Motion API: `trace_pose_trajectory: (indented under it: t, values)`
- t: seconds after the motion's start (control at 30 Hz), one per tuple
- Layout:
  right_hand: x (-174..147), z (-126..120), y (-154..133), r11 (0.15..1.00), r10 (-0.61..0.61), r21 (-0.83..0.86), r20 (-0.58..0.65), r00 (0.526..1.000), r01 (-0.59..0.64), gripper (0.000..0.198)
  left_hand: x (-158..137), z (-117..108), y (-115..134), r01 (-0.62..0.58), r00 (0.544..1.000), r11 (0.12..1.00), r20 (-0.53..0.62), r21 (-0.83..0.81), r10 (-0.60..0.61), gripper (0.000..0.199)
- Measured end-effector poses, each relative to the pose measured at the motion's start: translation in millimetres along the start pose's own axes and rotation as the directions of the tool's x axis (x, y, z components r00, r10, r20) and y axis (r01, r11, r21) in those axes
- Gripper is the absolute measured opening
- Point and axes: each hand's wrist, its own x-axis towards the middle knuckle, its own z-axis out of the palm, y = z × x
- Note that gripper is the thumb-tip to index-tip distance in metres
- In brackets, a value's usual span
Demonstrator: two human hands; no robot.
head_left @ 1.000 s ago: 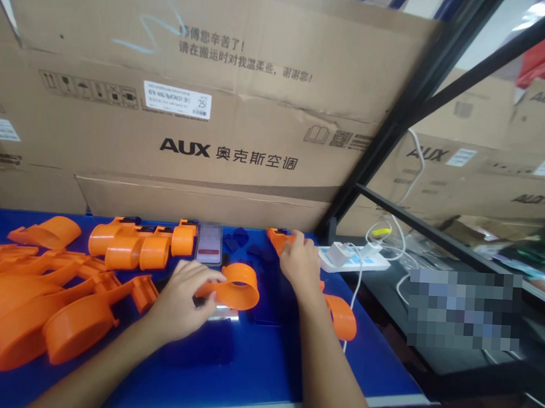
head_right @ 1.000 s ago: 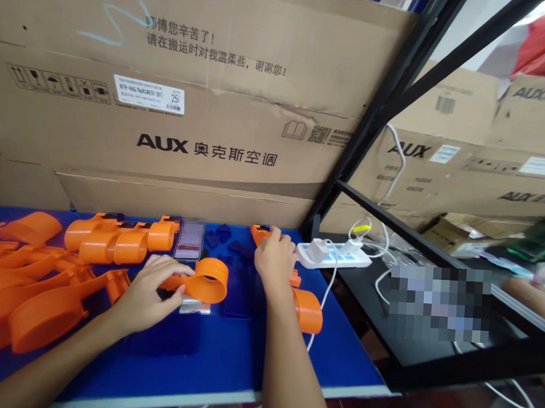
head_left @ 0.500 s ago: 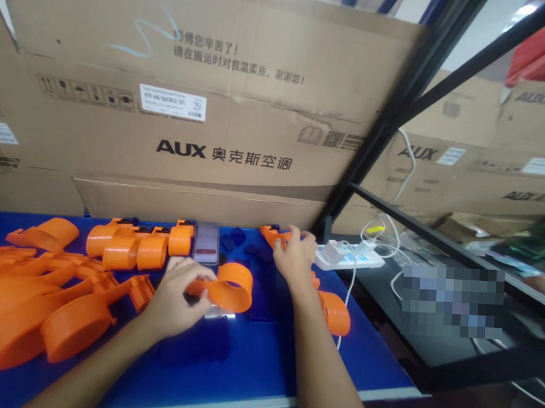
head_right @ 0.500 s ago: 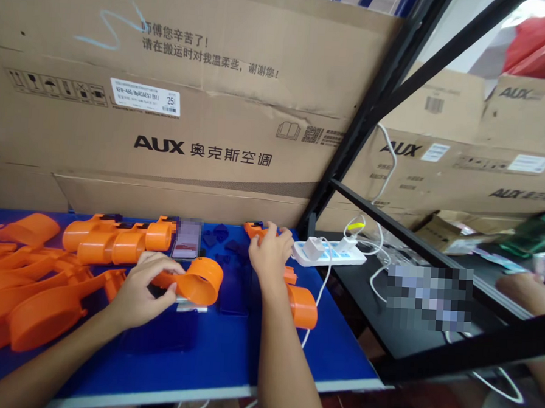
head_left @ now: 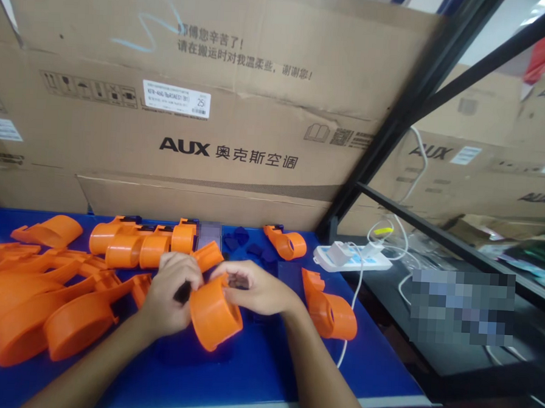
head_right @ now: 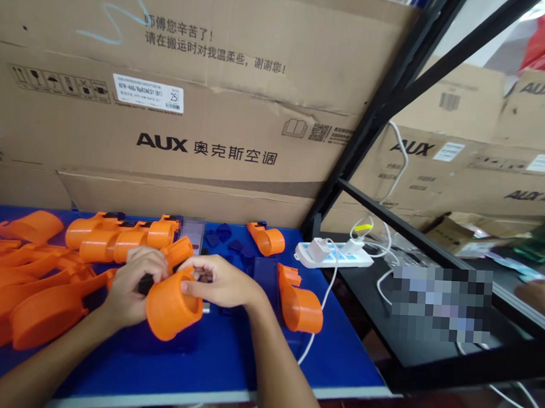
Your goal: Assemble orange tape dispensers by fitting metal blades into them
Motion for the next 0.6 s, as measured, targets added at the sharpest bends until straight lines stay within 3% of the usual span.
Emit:
trace_pose_trajectory:
  t: [0.07, 0.13, 0.2, 0.23, 0.27, 0.33, 0.4, 0.47, 0.6]
  values:
    - [4.7, 5.8, 3.7, 1.0, 0.004, 0.026, -0.033, 0.999, -0.003, 0.019, -1.1, 0.9, -0.9, 0.032, 0.999, 0.998, -0.033, 0.045, -0.03, 0.023]
    - [8.3, 8.9, 5.9, 0.999, -0.007, 0.038, -0.091, 0.996, 0.011, 0.016, -1.0, 3.4, -2.6, 0.138, 0.979, 0.986, -0.161, 0.091, -0.122, 0.02]
    - [10.7, 9.6, 6.8, 0.999, -0.024, 0.037, -0.159, 0.987, 0.031, 0.014, 1.1, 7.7, -4.2, 0.3, 0.912, 0.953, -0.286, -0.027, -0.295, 0.033]
    - [11.7, 9.7, 7.1, 0.999, -0.034, 0.035, -0.189, 0.981, 0.041, 0.013, 2.9, 10.3, -4.5, 0.376, 0.865, 0.91, -0.286, -0.174, -0.413, 0.041]
    - [12.6, 9.8, 7.3, 0.998, -0.046, 0.03, -0.211, 0.976, 0.053, 0.014, 5.0, 13.0, -4.2, 0.439, 0.816, 0.825, -0.225, -0.357, -0.532, 0.044]
    - [14.6, 10.9, 7.9, 0.997, -0.074, 0.0, -0.226, 0.971, 0.076, 0.015, 9.0, 17.6, -2.4, 0.537, 0.723, 0.53, 0.035, -0.657, -0.69, 0.044]
    - [16.4, 12.9, 8.2, 0.994, -0.103, -0.056, -0.202, 0.974, 0.094, 0.017, 12.0, 20.0, 0.2, 0.606, 0.634, 0.276, 0.243, -0.746, -0.734, 0.043]
    - [17.0, 14.1, 7.6, 0.986, -0.126, -0.126, -0.169, 0.978, 0.105, 0.02, 14.1, 19.3, 1.8, 0.635, 0.562, 0.185, 0.284, -0.75, -0.776, 0.039]
    - [12.4, 7.9, 7.2, 0.946, -0.123, -0.32, -0.239, 0.963, 0.041, 0.024, 17.6, 9.4, -1.0, 0.591, 0.461, 0.154, 0.175, -0.791, -0.87, 0.041]
